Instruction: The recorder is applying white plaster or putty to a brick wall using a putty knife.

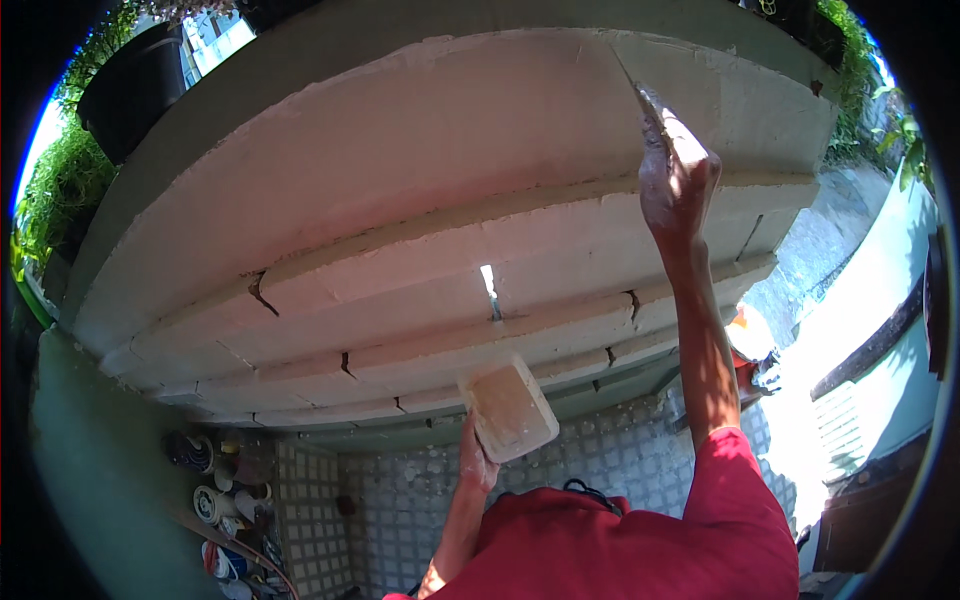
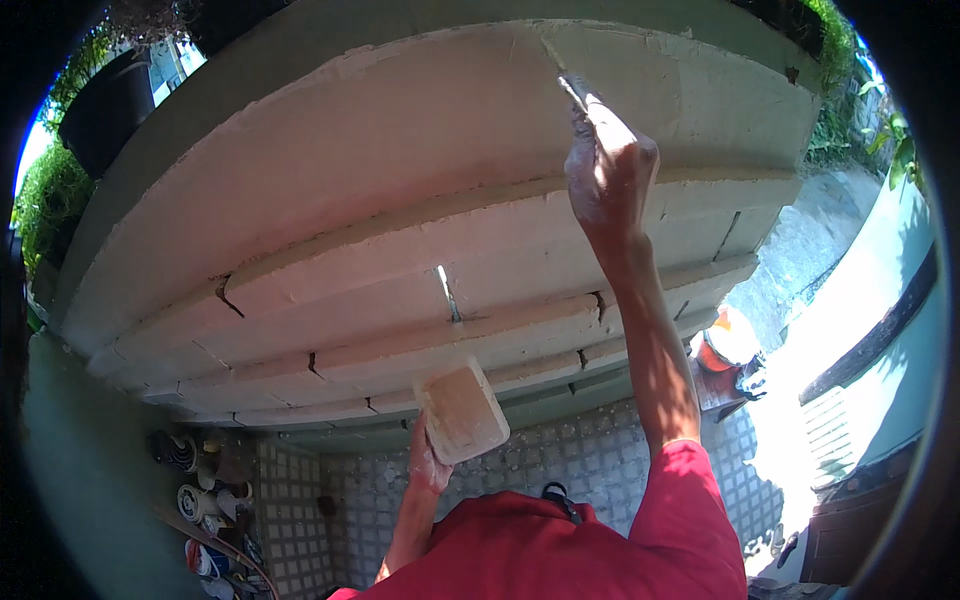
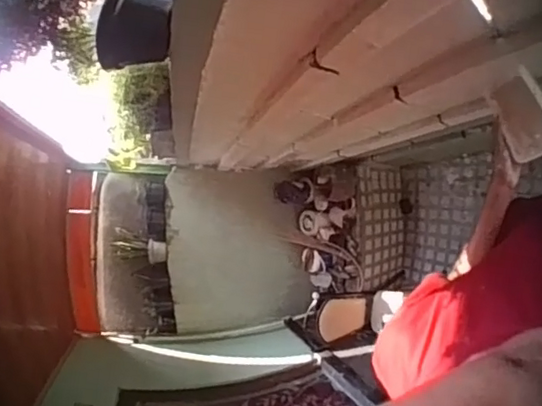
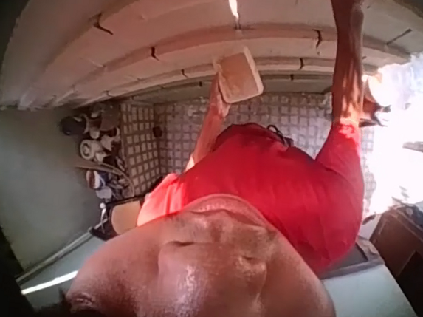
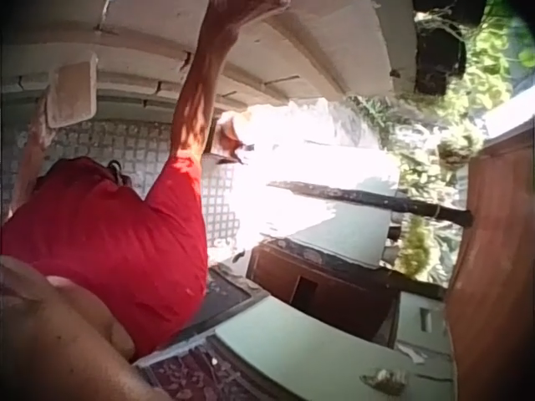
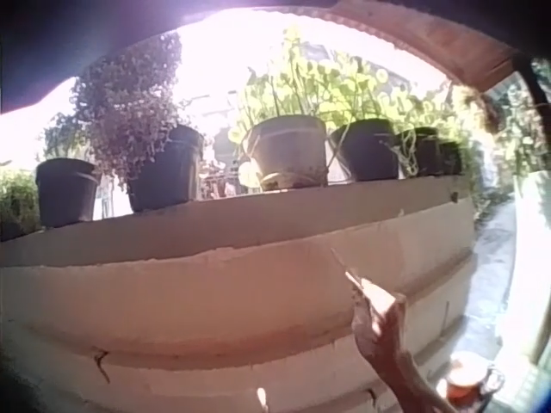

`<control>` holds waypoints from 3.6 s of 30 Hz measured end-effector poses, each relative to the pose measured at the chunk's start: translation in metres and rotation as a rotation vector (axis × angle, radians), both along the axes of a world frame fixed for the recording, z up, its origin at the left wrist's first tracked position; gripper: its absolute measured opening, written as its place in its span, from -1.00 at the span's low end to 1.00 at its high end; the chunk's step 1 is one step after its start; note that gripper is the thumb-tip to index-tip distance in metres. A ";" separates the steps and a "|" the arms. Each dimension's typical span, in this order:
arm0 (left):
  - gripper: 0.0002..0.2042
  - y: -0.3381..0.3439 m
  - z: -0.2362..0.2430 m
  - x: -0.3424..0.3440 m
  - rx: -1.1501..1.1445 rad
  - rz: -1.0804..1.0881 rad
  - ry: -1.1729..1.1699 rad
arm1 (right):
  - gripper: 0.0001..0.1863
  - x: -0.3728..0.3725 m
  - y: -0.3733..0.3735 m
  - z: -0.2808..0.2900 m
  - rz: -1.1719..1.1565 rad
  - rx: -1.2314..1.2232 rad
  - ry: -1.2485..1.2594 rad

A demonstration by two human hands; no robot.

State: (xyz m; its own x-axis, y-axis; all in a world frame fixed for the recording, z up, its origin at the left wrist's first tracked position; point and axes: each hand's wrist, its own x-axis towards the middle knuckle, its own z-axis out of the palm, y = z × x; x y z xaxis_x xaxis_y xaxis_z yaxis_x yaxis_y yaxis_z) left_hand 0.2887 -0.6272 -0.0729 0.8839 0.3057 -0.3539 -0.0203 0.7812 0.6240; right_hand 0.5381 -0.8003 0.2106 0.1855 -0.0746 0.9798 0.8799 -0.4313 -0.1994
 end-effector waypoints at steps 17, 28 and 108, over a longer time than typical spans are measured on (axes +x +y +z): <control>-0.49 0.028 -0.003 -0.015 0.014 0.034 -0.043 | -0.61 -0.043 0.132 0.005 -0.120 -0.053 0.103; -0.47 0.038 0.002 -0.022 0.019 0.030 -0.038 | -0.87 0.008 0.063 0.010 -0.319 0.081 0.020; -0.50 0.048 0.007 -0.019 -0.004 0.011 -0.058 | -0.72 -0.032 0.153 0.010 -0.195 0.062 0.183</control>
